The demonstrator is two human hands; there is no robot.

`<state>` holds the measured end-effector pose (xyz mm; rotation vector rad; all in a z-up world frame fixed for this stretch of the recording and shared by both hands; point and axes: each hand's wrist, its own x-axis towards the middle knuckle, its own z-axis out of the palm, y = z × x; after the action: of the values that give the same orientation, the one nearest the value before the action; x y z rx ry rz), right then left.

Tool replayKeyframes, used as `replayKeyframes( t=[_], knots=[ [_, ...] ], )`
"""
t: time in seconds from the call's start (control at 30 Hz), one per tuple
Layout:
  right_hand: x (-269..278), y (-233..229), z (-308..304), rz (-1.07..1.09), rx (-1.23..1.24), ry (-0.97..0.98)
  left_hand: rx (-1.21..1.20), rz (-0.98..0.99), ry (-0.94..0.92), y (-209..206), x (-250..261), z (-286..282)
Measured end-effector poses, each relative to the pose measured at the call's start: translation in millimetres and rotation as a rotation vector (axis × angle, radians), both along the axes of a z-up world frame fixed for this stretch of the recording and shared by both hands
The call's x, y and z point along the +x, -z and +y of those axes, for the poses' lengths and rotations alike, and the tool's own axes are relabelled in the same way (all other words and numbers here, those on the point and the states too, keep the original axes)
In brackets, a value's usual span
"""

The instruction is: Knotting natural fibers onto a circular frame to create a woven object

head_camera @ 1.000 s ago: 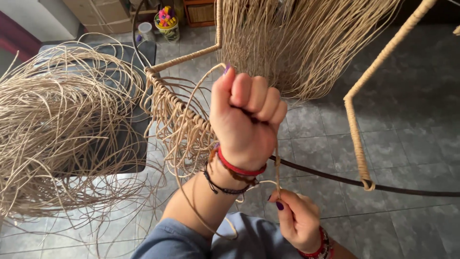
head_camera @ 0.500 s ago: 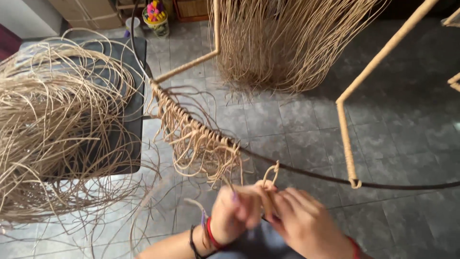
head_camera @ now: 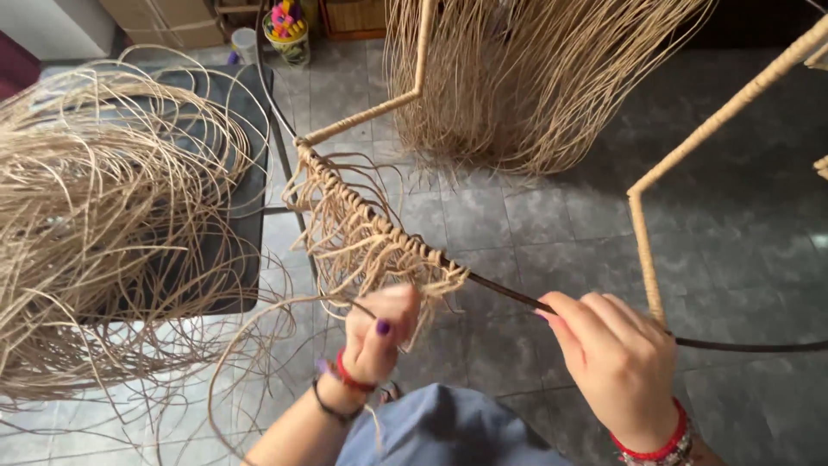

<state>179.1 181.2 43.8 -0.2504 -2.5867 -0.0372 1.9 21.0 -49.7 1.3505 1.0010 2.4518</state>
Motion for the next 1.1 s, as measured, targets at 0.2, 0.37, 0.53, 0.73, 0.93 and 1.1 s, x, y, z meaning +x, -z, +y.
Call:
replayKeyframes(
  t=[0.2,0.37,0.53,0.73,0.93,1.1],
  knots=[
    [-1,13,5,0.026,0.008,-0.003,-0.263,0.495,-0.208,81,-10,29],
    [-1,14,15,0.013,0.009,0.025,-0.381,0.746,-0.126,54,11,62],
    [8,16,31,0.01,0.018,0.023,-0.572,0.412,0.089,138,3,62],
    [16,55,45,0.23,0.071,-0.127,-0.738,0.062,0.243,219,28,51],
    [-15,104,3,0.158,-0.201,-0.557,-0.758,0.156,-0.091,135,69,2],
    [-64,129,-44,-0.004,-0.398,-0.832,-0.713,0.063,-0.616,69,61,-82]
  ],
)
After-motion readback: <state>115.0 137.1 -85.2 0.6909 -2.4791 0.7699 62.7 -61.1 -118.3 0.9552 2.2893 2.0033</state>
